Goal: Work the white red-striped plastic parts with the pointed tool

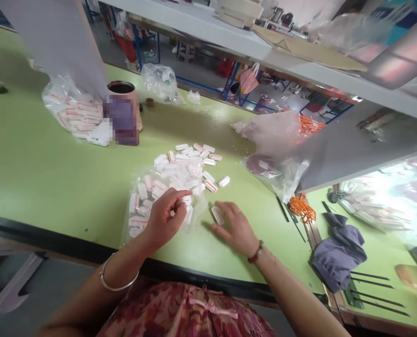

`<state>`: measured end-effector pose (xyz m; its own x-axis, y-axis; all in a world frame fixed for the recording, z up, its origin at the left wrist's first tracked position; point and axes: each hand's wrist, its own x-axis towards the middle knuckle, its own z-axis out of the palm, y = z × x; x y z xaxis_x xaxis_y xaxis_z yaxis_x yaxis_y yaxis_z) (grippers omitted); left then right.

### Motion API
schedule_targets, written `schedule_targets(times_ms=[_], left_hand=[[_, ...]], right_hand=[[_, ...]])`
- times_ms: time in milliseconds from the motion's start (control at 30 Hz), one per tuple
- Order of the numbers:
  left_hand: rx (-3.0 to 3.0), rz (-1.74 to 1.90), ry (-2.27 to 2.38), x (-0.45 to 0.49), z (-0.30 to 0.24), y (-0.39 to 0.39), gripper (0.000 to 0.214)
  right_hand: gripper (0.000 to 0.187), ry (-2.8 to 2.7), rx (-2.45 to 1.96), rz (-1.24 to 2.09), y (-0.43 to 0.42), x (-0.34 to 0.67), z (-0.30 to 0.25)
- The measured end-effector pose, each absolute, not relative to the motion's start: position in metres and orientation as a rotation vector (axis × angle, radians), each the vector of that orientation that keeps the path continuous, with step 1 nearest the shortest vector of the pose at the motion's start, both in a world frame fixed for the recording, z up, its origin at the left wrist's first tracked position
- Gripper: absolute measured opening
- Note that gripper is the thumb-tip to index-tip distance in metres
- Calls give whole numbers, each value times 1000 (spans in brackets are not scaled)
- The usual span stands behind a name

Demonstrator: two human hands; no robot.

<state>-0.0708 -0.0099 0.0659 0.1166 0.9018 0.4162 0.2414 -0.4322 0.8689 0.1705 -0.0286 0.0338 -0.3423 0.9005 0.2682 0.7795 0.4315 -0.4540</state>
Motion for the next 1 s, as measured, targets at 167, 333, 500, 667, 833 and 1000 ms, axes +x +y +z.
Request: schedule_targets(times_ms=[167,333,500,667,833,1000], left_hand=[[1904,1303,1045,-65,69,-12,29],[2025,1335,1064,-62,71,-18,33],[2000,1441,1084,-64,73,-21,34],[1922,1464,1053,-68,74,-19,31],[1921,1459,1041,-70,74,-17,31],[1948,1414,1028,-71,72,-16,31]], right_hand=[[32,-2238,-1373,331,-46,176,22],[37,-1970,-1298,593,-24,142,71],[38,-2116,-1258,480,23,134,87],[94,-2350,-1997,227,72,146,49],[62,-2569,-1755,0,71,114,24],[38,-2523,-1629,-176,53,125,16]])
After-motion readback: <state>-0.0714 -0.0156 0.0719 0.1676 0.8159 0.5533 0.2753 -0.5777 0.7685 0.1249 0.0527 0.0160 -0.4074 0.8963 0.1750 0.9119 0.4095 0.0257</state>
